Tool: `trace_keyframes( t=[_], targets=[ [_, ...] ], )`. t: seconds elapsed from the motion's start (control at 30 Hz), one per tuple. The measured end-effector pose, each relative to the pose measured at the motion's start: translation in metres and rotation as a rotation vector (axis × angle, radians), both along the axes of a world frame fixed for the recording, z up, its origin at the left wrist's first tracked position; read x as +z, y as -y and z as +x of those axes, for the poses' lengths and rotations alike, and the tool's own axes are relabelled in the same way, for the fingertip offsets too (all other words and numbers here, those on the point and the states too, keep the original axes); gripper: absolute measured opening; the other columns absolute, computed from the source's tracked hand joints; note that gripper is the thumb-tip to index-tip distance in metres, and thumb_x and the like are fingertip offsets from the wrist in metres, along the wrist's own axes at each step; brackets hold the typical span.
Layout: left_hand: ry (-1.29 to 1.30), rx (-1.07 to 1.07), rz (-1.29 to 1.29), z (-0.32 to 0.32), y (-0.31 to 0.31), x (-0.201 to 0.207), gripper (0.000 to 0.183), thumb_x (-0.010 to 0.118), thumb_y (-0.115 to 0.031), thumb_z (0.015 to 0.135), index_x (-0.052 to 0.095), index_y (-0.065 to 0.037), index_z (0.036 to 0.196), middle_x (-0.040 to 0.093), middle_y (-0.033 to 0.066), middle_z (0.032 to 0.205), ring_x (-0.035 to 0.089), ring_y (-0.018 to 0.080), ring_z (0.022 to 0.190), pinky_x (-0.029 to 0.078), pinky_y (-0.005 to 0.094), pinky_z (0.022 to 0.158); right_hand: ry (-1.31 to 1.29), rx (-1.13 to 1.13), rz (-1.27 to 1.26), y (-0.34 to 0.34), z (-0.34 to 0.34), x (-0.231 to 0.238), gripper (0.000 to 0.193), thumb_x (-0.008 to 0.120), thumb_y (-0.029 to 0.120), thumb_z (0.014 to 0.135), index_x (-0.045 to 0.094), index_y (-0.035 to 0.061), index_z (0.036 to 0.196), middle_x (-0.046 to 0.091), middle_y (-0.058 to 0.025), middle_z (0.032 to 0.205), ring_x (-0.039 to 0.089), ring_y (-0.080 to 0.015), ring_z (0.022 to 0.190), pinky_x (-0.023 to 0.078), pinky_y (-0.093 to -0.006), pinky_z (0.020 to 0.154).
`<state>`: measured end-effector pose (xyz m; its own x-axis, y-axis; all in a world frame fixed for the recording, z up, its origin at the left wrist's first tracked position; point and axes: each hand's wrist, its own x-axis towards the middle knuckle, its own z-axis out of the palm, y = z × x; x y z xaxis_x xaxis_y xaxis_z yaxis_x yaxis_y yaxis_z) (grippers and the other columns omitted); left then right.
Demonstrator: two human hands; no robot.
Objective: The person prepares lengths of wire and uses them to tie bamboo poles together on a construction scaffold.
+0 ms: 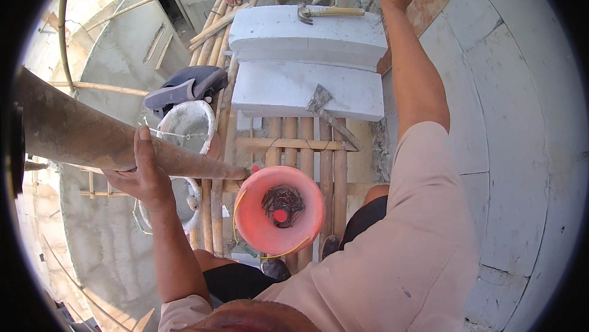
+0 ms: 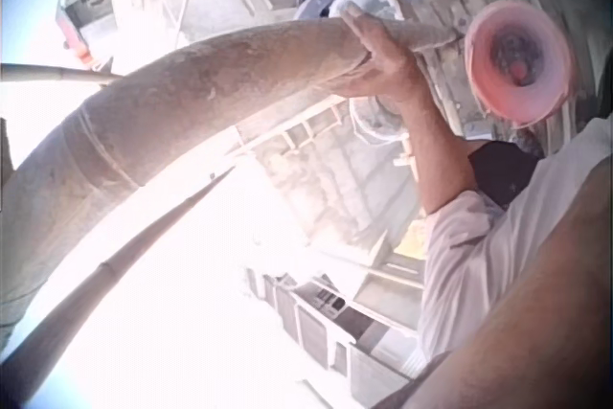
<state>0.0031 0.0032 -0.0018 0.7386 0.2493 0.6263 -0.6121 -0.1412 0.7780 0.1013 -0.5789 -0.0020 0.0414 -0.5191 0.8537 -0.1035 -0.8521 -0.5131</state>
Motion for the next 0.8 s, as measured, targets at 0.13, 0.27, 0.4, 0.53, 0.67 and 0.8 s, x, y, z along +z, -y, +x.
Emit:
trace_keyframes(
  t=[0.13, 0.27, 0.4, 0.53, 0.67, 0.8],
  targets=[
    [0.033, 0.035, 0.063, 0.003, -0.006, -0.010, 0.057, 0.085, -0.014, 0.080, 0.053, 0.009, 0.122, 0.063, 0.0171, 0.112, 0.064, 0.0233, 0.099, 0.051, 0.0364, 0.091, 0.077, 0.301, 0.097, -0.063, -0.081, 0.022, 0.023, 0.055, 0.020, 0.104, 0.051, -0.0020, 0.105, 0.063, -0.0142, 0.079, 0.066, -0.0266, 0.072, 0.054, -0.0386, 0.070],
    [0.097, 0.083, 0.170, 0.012, -0.012, -0.011, 0.059, 0.085, -0.015, 0.081, 0.052, 0.008, 0.124, 0.063, 0.0169, 0.114, 0.064, 0.0230, 0.102, 0.051, 0.0353, 0.092, 0.196, 0.641, 0.288, -0.137, -0.158, 0.037, 0.016, 0.052, 0.017, 0.108, 0.048, 0.0023, 0.101, 0.051, -0.0026, 0.071, 0.051, -0.0117, 0.063, 0.051, -0.0314, 0.065],
    [0.059, -0.032, 0.089, 0.007, -0.011, -0.004, 0.065, 0.086, -0.018, 0.081, 0.051, 0.008, 0.128, 0.061, 0.0187, 0.119, 0.062, 0.0266, 0.107, 0.048, 0.0378, 0.097, 0.204, 0.842, 0.505, -0.197, -0.208, 0.022, 0.014, 0.051, 0.015, 0.109, 0.048, 0.0049, 0.099, 0.046, -0.0001, 0.071, 0.043, -0.0095, 0.062, 0.050, -0.0309, 0.064],
    [-0.067, 0.180, 0.249, -0.021, -0.006, -0.003, 0.055, 0.081, -0.019, 0.086, 0.052, 0.006, 0.124, 0.056, 0.0142, 0.111, 0.057, 0.0282, 0.111, 0.046, 0.0387, 0.099, 0.156, 0.951, 0.704, -0.240, -0.230, -0.027, 0.014, 0.052, 0.018, 0.109, 0.050, 0.0056, 0.103, 0.045, 0.0011, 0.073, 0.042, -0.0083, 0.064, 0.048, -0.0310, 0.064],
    [-0.284, -0.036, 0.213, -0.118, 0.020, -0.042, 0.049, 0.069, -0.020, 0.096, 0.044, 0.005, 0.130, 0.054, 0.0116, 0.108, 0.053, 0.0174, 0.092, 0.044, 0.0308, 0.083, 0.075, 1.005, 0.700, -0.284, -0.247, -0.072, 0.015, 0.050, 0.019, 0.110, 0.051, 0.0041, 0.109, 0.046, 0.0007, 0.074, 0.042, -0.0077, 0.066, 0.050, -0.0309, 0.067],
    [-0.757, -0.832, -0.425, -0.101, 0.080, -0.028, 0.054, 0.054, -0.033, 0.108, 0.039, 0.005, 0.143, 0.061, 0.0167, 0.121, 0.054, 0.0126, 0.079, 0.044, 0.0290, 0.068, -0.005, 1.029, 0.588, -0.326, -0.268, -0.093, 0.017, 0.048, 0.019, 0.111, 0.052, 0.0029, 0.113, 0.048, 0.0002, 0.075, 0.044, -0.0085, 0.068, 0.050, -0.0301, 0.071]
  ],
)
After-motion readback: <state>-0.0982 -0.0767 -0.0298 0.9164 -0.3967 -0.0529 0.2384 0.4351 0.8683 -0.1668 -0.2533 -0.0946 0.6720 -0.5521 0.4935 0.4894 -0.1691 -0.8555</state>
